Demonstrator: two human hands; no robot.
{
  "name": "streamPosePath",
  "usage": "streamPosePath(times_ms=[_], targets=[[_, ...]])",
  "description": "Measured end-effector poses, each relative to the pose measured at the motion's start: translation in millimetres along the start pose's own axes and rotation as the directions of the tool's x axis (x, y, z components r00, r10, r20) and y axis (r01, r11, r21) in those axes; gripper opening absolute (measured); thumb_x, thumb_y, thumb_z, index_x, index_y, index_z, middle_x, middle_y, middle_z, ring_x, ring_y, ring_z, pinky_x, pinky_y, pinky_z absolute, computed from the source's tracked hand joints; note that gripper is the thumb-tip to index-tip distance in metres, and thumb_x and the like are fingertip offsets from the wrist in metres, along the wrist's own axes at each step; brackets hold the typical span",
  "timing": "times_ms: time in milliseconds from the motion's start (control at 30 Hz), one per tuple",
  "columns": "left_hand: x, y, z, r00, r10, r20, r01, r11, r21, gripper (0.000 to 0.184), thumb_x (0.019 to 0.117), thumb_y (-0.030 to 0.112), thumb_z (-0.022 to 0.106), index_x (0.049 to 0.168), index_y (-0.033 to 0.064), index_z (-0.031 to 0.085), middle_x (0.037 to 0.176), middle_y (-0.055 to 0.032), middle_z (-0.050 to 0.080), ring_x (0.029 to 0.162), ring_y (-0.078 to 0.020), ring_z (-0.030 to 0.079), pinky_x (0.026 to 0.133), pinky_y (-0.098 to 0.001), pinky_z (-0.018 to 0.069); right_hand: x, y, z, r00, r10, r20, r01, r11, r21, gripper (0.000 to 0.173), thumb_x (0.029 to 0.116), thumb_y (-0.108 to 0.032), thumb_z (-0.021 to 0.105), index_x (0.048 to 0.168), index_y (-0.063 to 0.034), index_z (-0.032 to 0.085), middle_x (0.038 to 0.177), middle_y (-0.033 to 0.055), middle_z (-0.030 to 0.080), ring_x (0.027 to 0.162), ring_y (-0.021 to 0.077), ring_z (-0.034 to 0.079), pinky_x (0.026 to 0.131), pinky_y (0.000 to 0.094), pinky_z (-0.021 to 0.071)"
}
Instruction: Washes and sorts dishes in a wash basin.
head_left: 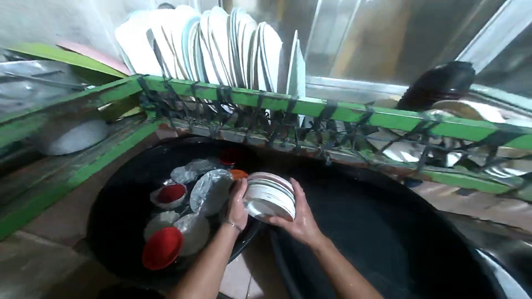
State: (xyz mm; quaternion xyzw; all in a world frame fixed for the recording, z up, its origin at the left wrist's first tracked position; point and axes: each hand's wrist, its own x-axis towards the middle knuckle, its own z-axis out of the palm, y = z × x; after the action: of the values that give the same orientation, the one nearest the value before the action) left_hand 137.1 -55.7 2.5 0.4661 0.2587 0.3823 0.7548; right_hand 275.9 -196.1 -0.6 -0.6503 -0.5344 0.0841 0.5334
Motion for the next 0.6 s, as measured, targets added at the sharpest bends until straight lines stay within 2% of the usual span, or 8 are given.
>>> streamPosePath(times_ms=[100, 200, 233, 333, 367, 433, 533, 600], targets=[[-4, -2, -4, 0.998, 0.025, 0.053, -0.023, 0.999, -0.029, 0.049, 0.1082, 0.044, 0.044, 0.15, 0.0191, 0.048, 0.141, -0.0044, 0.061, 0.127, -0.0194, 0.06, 0.105, -0.0449, 0.052, -4, 3, 1, 0.999, -0.031, -0.004, 0.032, 0.999, 0.027, 0.115, 0.0735, -0.046, 0.09, 0.161, -0.0069, 0.025, 0.151, 0.0167, 0.049, 0.133, 0.0176, 0.056, 0.111, 0.0395, 0.0506], [-8, 7, -9, 0.984, 0.13, 0.124, -0.14, 0.987, 0.083, 0.058, 0.1015, 0.035, 0.054, 0.157, 0.0213, 0.043, 0.151, -0.003, 0.054, 0.131, -0.0203, 0.057, 0.104, -0.0441, 0.0524, -10, 5, 2, 0.999, -0.038, -0.007, 0.038, 0.999, 0.035, 0.111, 0.0777, -0.042, 0.089, 0.16, -0.004, 0.025, 0.148, 0.0169, 0.053, 0.131, 0.0154, 0.058, 0.111, 0.0366, 0.0509], [-12, 12, -8, 0.981, 0.173, 0.092, -0.185, 0.973, 0.135, 0.057, 0.0998, 0.028, 0.057, 0.155, 0.0185, 0.047, 0.148, -0.0054, 0.057, 0.127, -0.0214, 0.06, 0.101, -0.044, 0.0544, -13, 5, 4, 0.999, -0.034, -0.018, 0.035, 0.998, 0.044, 0.108, 0.0793, -0.039, 0.088, 0.16, -0.0033, 0.025, 0.146, 0.0163, 0.055, 0.13, 0.0143, 0.059, 0.11, 0.0354, 0.0514], [-19, 23, -4, 0.935, 0.355, 0.006, -0.341, 0.893, 0.293, 0.039, 0.0933, 0.011, 0.069, 0.132, 0.0083, 0.062, 0.125, -0.0066, 0.066, 0.108, -0.0161, 0.065, 0.092, -0.0357, 0.0568, -18, 3, 10, 0.998, 0.003, -0.067, 0.001, 0.997, 0.071, 0.103, 0.0797, -0.032, 0.087, 0.159, -0.0037, 0.027, 0.143, 0.0154, 0.058, 0.126, 0.0135, 0.061, 0.108, 0.0346, 0.0529], [-19, 25, -5, 0.911, 0.411, 0.018, -0.392, 0.853, 0.344, 0.029, 0.0921, 0.009, 0.071, 0.12, 0.0058, 0.066, 0.122, -0.0068, 0.067, 0.108, -0.0147, 0.065, 0.092, -0.0335, 0.0567, -18, 2, 12, 0.996, 0.021, -0.081, -0.015, 0.997, 0.079, 0.104, 0.0789, -0.032, 0.087, 0.159, -0.0049, 0.027, 0.143, 0.0151, 0.058, 0.126, 0.0135, 0.062, 0.107, 0.0348, 0.0533], [-15, 31, -12, 0.883, 0.455, 0.114, -0.448, 0.747, 0.49, 0.015, 0.0948, 0.013, 0.068, 0.106, 0.0021, 0.069, 0.131, -0.0123, 0.065, 0.12, -0.0173, 0.063, 0.1, -0.0352, 0.0543, -15, 1, 15, 0.994, 0.04, -0.102, -0.031, 0.996, 0.089, 0.107, 0.0776, -0.035, 0.087, 0.16, -0.006, 0.026, 0.145, 0.0159, 0.057, 0.127, 0.0142, 0.06, 0.107, 0.0362, 0.0528], [-12, 37, -17, 0.832, 0.503, 0.233, -0.521, 0.566, 0.639, 0.017, 0.1007, 0.015, 0.063, 0.106, -0.0009, 0.068, 0.136, -0.016, 0.062, 0.129, -0.021, 0.059, 0.108, -0.0397, 0.0499, -14, 0, 17, 0.992, 0.075, -0.103, -0.06, 0.988, 0.144, 0.111, 0.0761, -0.038, 0.087, 0.163, -0.0106, 0.023, 0.151, 0.0135, 0.051, 0.132, 0.0127, 0.056, 0.109, 0.0344, 0.0507], [-12, 30, -14, 0.774, 0.593, 0.221, -0.564, 0.488, 0.666, 0.018, 0.1021, 0.015, 0.059, 0.106, -0.0018, 0.065, 0.136, -0.0163, 0.063, 0.13, -0.0221, 0.059, 0.109, -0.041, 0.0498, -15, 0, 19, 0.984, 0.136, -0.117, -0.106, 0.967, 0.233, 0.112, 0.0729, -0.035, 0.089, 0.162, -0.0142, 0.025, 0.149, 0.0105, 0.053, 0.129, 0.0112, 0.058, 0.105, 0.0325, 0.0537]])
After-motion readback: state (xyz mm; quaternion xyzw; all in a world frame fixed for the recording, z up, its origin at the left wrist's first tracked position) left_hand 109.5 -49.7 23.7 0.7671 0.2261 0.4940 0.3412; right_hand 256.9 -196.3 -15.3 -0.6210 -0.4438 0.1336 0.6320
